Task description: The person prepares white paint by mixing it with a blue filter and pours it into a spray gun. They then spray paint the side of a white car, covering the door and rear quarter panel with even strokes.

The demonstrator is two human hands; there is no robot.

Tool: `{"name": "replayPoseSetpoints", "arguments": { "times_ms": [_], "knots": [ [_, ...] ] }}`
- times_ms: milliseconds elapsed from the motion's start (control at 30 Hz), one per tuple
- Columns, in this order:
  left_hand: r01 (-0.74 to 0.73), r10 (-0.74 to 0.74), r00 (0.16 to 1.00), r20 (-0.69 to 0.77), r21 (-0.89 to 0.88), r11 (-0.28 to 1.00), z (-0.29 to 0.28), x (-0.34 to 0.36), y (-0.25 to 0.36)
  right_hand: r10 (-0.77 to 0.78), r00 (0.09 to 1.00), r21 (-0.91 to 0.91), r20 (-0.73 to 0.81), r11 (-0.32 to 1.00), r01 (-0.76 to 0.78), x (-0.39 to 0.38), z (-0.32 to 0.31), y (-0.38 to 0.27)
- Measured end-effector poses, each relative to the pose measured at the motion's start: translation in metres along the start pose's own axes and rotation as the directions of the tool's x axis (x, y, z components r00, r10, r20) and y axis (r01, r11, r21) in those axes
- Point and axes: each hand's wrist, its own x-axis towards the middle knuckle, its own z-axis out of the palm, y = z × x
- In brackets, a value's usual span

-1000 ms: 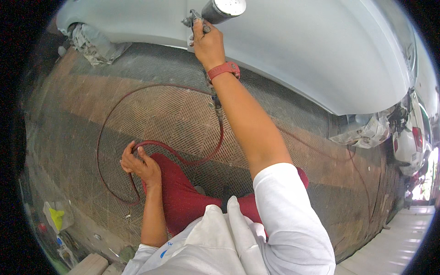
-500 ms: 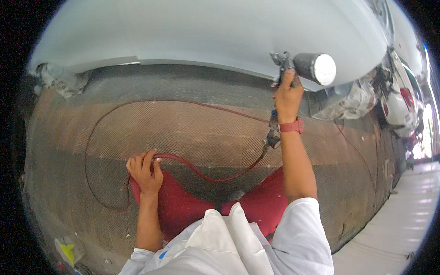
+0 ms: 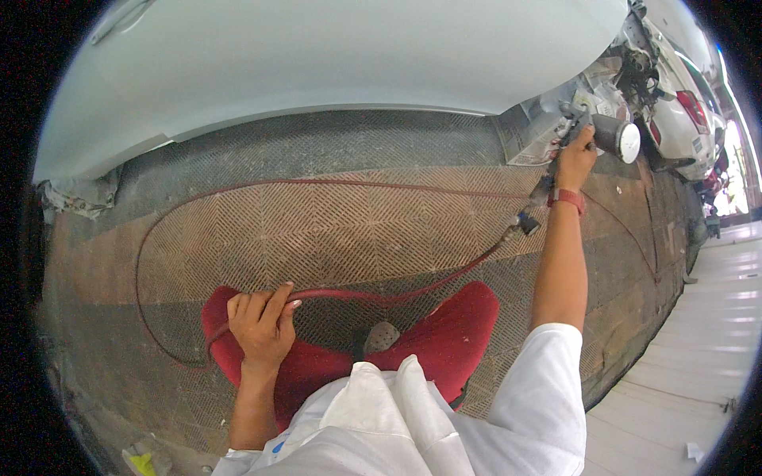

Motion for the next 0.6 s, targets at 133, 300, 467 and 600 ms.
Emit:
{"name": "replayPoseSetpoints", "arguments": {
  "times_ms": [133,300,467,600],
  "knots": [
    [0.040,-0.040,0.999,0.004,0.039,0.998,-0.004,-0.002,0.006,0.066,0.995,-0.033,-0.077,0.997,-0.069,0.039,-0.003,0.022],
    [0.121,-0.124,0.992,0.025,0.102,0.987,-0.022,-0.017,-0.007,-0.105,0.987,-0.266,-0.125,0.962,0.069,0.013,0.023,0.015],
    [0.305,-0.297,0.952,-0.069,0.187,0.934,-0.034,-0.036,-0.051,0.041,0.988,0.017,0.148,0.999,-0.044,-0.087,0.070,-0.027],
    [0.451,-0.427,0.892,-0.146,0.262,0.853,-0.045,-0.060,-0.095,0.011,0.947,0.185,0.320,0.980,-0.073,-0.198,0.113,-0.101]
  ]
}}
